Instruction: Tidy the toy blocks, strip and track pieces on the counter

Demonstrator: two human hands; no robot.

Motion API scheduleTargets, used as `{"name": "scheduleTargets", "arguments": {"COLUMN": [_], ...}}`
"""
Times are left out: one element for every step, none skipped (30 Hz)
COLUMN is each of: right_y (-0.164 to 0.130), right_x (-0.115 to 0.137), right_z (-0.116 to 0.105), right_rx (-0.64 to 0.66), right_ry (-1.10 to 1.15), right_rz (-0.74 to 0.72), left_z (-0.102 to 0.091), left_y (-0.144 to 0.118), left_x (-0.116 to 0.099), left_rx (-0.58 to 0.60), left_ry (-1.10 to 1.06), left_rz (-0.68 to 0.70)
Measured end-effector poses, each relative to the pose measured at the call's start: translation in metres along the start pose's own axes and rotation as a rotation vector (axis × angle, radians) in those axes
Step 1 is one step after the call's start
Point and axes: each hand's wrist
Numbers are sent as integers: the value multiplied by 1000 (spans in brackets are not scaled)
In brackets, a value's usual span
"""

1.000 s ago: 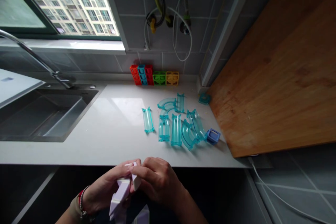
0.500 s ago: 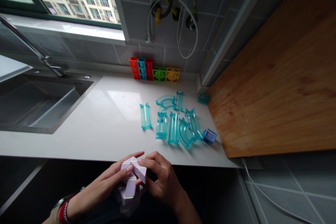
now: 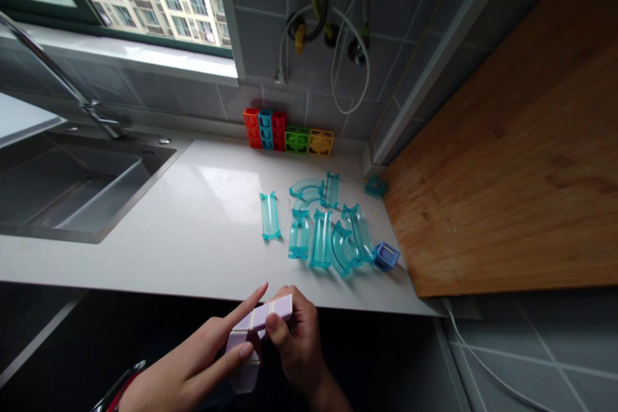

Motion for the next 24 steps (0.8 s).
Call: {"name": "scheduleTargets", "arguments": {"right_y": [0,-1,-1,-1,-1,-1,0,0,0,1,1,2,3,4,5,6,7,7,7,7,7,6,6,5], "right_x": [-1,-3,-5,-7,-9,-10,-11,-10,-10,-9,-8,-8,-7,-6,-6,-4,-3,-2,0,2,3,3,2,0], "right_z": [3,6,8,11,13,15,15,16,15,15,14,13,12,11,11,10,10,10,10,9,8,7,6,4], "right_rx": [-32,-71,-114,-154,-182,-201,-210,-199,-164,-109,-39,39,113,169,204,221,224,217,204,185,162,134,106,83], "right_ry": [53,112,179,254,327,387,424,433,414,376,333,299,277,263,252,235,209,177,146,120,103,91,82,73], "right_rz": [41,91,155,229,305,367,405,411,391,354,316,289,280,282,288,287,275,252,222,192,161,127,89,47], "left_z": [1,1,1,1,1,1,0,0,0,0,0,1,2,3,5,7,8,10,11,12,13,14,15,17], "left_y": [0,0,0,1,1,1,1,0,-2,-4,-6,-8,-9,-10,-9,-9,-8,-6,-5,-3,-2,0,1,3], "left_x": [-2,-3,-5,-5,-5,-5,-4,-3,-1,0,0,1,1,0,-1,-3,-4,-6,-7,-8,-9,-8,-6,-4], "left_rx": [-16,-31,-45,-55,-63,-70,-81,-95,-103,-107,-104,-90,-66,-39,-23,-14,-9,-15,-32,-55,-80,-110,-142,-174], "left_ry": [48,87,117,141,157,162,154,134,106,75,42,6,-32,-77,-135,-205,-282,-350,-398,-422,-421,-402,-375,-352], "left_rz": [65,135,198,248,276,283,269,234,192,153,123,109,111,122,130,129,125,111,89,65,43,26,15,13]}}
Point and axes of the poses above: each hand's wrist, its own y-axis towards the middle knuckle, its own z-axis out of the palm, x = y × z, and after that the axes turned 15 degrees about y, right-handed
